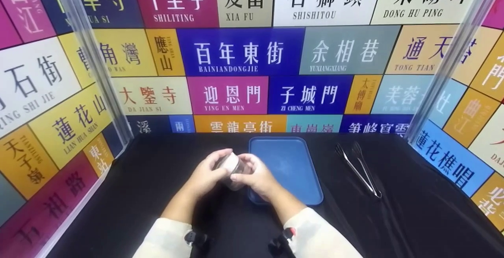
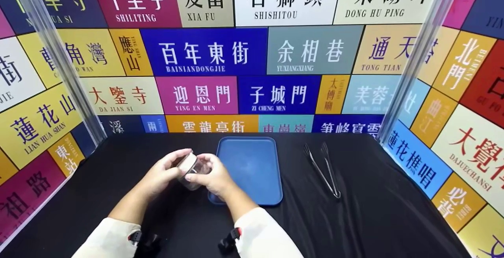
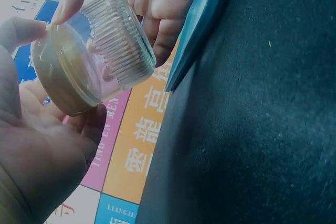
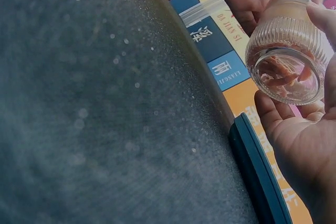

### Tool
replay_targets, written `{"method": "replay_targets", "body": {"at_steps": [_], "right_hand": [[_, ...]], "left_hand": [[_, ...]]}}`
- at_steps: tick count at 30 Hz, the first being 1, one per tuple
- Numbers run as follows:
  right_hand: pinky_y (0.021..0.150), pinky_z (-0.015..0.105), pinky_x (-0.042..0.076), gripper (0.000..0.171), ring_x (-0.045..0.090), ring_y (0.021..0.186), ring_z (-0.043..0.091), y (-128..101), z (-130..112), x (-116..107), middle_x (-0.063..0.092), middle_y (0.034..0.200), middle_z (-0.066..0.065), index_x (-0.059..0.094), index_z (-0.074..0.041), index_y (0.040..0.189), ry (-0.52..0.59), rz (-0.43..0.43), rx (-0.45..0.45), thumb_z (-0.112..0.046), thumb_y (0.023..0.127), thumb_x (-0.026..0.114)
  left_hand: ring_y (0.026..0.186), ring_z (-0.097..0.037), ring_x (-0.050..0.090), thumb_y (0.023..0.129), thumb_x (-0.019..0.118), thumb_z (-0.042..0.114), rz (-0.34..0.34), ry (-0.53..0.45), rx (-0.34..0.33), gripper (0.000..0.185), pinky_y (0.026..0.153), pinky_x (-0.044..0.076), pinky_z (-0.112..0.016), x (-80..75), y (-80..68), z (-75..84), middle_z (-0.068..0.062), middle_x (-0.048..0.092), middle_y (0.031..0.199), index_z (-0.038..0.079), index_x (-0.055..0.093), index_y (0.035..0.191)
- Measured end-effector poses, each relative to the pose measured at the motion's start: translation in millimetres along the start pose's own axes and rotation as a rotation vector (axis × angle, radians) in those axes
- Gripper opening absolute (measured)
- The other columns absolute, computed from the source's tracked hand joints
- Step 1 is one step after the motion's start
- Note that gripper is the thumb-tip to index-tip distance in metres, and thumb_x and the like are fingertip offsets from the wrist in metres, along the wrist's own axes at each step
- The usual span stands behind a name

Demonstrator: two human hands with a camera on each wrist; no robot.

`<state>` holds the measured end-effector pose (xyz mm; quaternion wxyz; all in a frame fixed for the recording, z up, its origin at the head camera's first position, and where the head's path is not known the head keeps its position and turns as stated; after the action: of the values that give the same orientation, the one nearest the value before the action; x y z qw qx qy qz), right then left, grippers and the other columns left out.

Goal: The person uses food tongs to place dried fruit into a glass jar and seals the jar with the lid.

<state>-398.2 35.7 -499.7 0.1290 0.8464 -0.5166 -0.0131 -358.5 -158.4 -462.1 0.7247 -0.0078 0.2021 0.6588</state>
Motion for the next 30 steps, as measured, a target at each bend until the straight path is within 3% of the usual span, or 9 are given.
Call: {"method": "replay_targets", "body": {"at_steps": [7,11,15,18,21,25,30], "right_hand": [[0.089,0.030,0.064,0.072,0.071,0.106,0.016,-0.5,-0.3,0.8,0.069,0.126,0.011,0.049,0.002,0.144,-0.015,-0.008,0.014,-0.002,0.082,0.085],[0.089,0.030,0.064,0.072,0.071,0.107,0.017,-1.0,-0.6,1.0,0.070,0.125,0.010,0.049,0.002,0.144,-0.019,-0.002,0.015,-0.001,0.082,0.085],[0.093,0.031,0.064,0.073,0.070,0.110,0.020,-0.4,-0.7,0.9,0.070,0.128,0.012,0.050,0.002,0.144,-0.027,0.000,0.004,-0.003,0.081,0.087],[0.093,0.032,0.064,0.072,0.071,0.110,0.020,0.3,0.2,0.7,0.070,0.129,0.012,0.050,0.002,0.144,-0.035,-0.002,-0.003,-0.002,0.081,0.087],[0.095,0.031,0.063,0.072,0.071,0.111,0.018,0.6,1.4,0.6,0.070,0.130,0.011,0.050,0.003,0.143,-0.030,-0.009,-0.007,0.001,0.081,0.086],[0.095,0.031,0.064,0.072,0.071,0.112,0.018,0.6,2.3,0.3,0.070,0.130,0.009,0.049,0.003,0.143,-0.021,-0.018,-0.003,0.003,0.081,0.085],[0.091,0.030,0.064,0.073,0.069,0.110,0.022,0.3,2.0,-0.2,0.070,0.128,0.013,0.050,0.002,0.144,-0.061,-0.009,0.004,-0.002,0.081,0.087]], "left_hand": [[0.127,-0.028,0.058,0.086,0.065,0.000,-0.069,-0.098,0.033,0.063,0.103,0.052,-0.028,-0.2,0.4,-1.6,-0.014,0.064,0.148,0.007,0.059,0.148],[0.133,-0.031,0.055,0.091,0.063,0.002,-0.079,-0.126,0.030,0.062,0.110,0.050,-0.034,0.9,0.3,-2.1,-0.017,0.059,0.152,0.006,0.055,0.152],[0.140,-0.034,0.055,0.102,0.067,0.026,0.025,0.020,0.008,0.052,0.122,0.045,-0.052,1.9,0.9,-1.1,-0.017,0.056,0.155,0.010,0.057,0.151],[0.139,-0.035,0.057,0.101,0.070,0.045,0.095,0.177,-0.024,0.057,0.122,0.045,-0.058,2.4,1.0,-0.7,-0.016,0.057,0.153,0.012,0.062,0.147],[0.135,-0.034,0.059,0.097,0.073,0.051,0.106,0.234,-0.039,0.060,0.119,0.047,-0.058,3.0,1.0,-0.2,-0.014,0.060,0.150,0.015,0.065,0.144],[0.135,-0.031,0.059,0.095,0.077,0.043,0.083,0.189,-0.022,0.056,0.119,0.048,-0.056,3.6,0.9,0.2,-0.009,0.063,0.149,0.018,0.066,0.144],[0.129,-0.028,0.062,0.090,0.073,0.014,0.013,0.054,0.036,0.053,0.114,0.052,-0.047,2.3,0.3,-0.3,-0.009,0.067,0.144,0.014,0.066,0.142]]}}
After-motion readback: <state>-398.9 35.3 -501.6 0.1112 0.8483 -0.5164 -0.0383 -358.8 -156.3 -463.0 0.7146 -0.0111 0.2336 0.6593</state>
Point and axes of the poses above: each hand's wrist, its own y-axis towards the middle knuckle, its own x-axis out of the palm, z = x × y, the point moved 1 cm from there along y, towards the middle knuckle
